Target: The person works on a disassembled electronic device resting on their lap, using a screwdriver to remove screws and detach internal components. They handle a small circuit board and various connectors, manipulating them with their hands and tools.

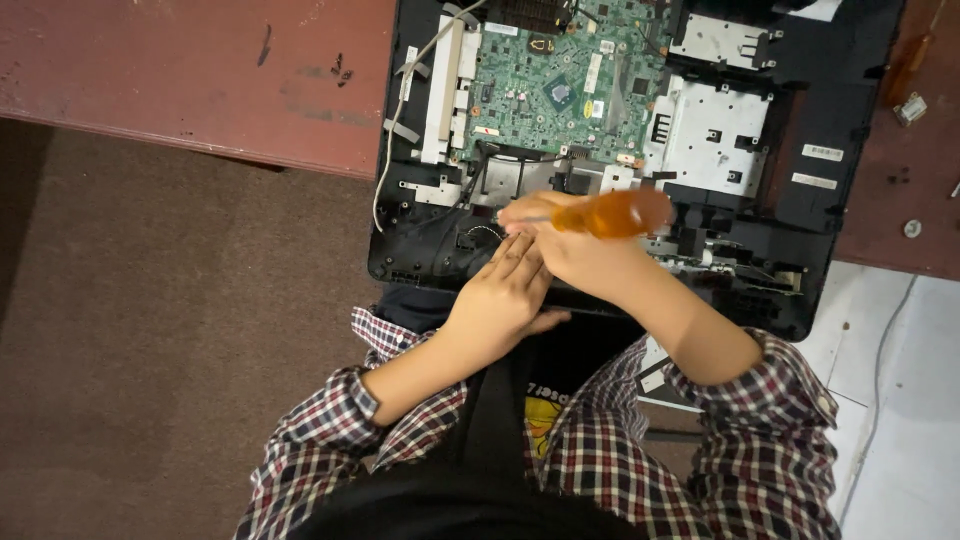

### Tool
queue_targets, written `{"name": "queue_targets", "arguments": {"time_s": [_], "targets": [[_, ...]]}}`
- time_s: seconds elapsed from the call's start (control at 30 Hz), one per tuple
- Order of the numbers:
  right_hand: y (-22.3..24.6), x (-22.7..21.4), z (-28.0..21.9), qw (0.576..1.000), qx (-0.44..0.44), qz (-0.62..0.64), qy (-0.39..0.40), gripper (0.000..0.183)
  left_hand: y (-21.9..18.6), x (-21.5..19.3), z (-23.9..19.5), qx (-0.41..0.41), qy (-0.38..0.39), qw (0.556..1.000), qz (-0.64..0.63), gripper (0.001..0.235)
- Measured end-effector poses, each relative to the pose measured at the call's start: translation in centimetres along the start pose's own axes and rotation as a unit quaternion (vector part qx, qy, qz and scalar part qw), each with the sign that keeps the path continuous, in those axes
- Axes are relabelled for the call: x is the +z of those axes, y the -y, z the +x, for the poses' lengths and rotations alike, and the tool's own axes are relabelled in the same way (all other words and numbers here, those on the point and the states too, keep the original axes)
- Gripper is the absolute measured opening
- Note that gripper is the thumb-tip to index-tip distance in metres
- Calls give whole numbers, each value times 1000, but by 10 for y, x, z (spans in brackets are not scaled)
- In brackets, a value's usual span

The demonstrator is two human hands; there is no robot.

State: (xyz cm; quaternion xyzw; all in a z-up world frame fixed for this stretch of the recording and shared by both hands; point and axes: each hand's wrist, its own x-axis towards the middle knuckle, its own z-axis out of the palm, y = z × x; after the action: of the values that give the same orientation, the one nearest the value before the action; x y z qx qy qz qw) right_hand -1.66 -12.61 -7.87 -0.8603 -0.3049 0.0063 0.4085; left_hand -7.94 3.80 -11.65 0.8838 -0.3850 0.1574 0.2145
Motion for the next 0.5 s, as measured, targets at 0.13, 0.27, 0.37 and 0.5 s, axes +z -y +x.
{"name": "queue_targets", "arguments": {"time_s": [0.13, 0.27, 0.37, 0.5], "targets": [[22, -24, 11, 991, 81, 91, 47, 21, 13, -59, 13, -56, -95, 963, -246, 46], [38, -22, 30, 981, 132, -65, 129, 22, 45, -110, 33, -128, -173, 935, -282, 34], [47, -17, 49, 916, 211, -253, 231, 53, 43, -138, 63, -73, -140, 944, -290, 60], [51, -21, 57, 885, 268, -245, 291, 45, 39, -120, 71, -6, -218, 947, -238, 39]]}}
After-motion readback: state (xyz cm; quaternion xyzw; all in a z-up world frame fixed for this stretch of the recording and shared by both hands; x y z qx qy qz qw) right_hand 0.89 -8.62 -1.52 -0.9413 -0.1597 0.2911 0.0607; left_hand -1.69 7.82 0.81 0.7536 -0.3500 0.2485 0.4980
